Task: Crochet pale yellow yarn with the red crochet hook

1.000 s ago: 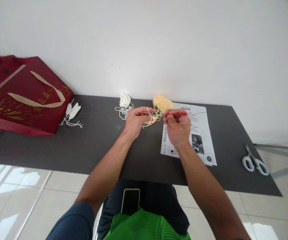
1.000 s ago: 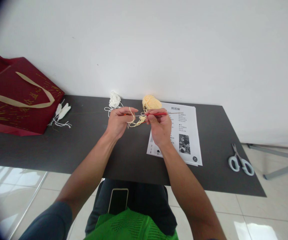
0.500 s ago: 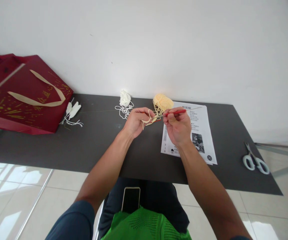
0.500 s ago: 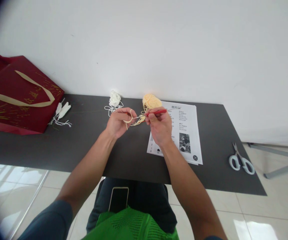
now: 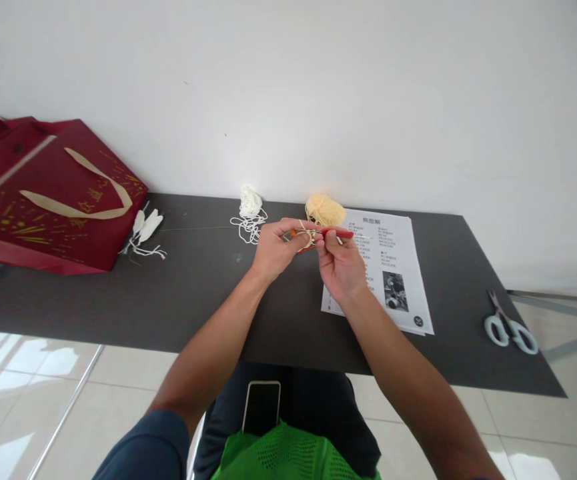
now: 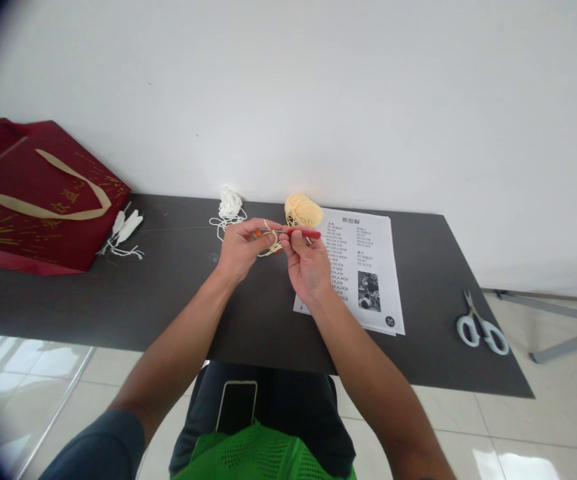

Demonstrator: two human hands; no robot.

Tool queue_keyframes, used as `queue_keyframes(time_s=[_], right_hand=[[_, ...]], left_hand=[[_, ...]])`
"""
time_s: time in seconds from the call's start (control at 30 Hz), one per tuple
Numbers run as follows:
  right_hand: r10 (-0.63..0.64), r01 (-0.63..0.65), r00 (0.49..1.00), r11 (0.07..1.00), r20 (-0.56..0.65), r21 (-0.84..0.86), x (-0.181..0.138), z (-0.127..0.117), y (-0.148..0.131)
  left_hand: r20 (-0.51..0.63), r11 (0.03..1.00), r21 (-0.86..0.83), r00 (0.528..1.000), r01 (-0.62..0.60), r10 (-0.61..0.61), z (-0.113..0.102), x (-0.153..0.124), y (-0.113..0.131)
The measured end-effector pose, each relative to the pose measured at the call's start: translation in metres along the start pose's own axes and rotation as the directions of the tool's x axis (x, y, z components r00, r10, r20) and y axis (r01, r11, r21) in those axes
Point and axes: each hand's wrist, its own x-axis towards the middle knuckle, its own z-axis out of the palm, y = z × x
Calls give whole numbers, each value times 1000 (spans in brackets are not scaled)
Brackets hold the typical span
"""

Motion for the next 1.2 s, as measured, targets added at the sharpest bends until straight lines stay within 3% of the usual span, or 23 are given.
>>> queue_keyframes(time_s=[0.5,0.7,1.2], right_hand=[[-24,24,999,1000,-28,4,-2,4,2],[-21,21,999,1000,-33,-1,-6,8,5],[-67,67,997,997,-23,-27,-6,10,4]], left_hand=[[-125,989,-117,986,95,-110,16,-3,-3],[-142,992,-121,989,30,-47,18,-4,-6],[-171,995,-93,985,18,-34,22,-7,-4]])
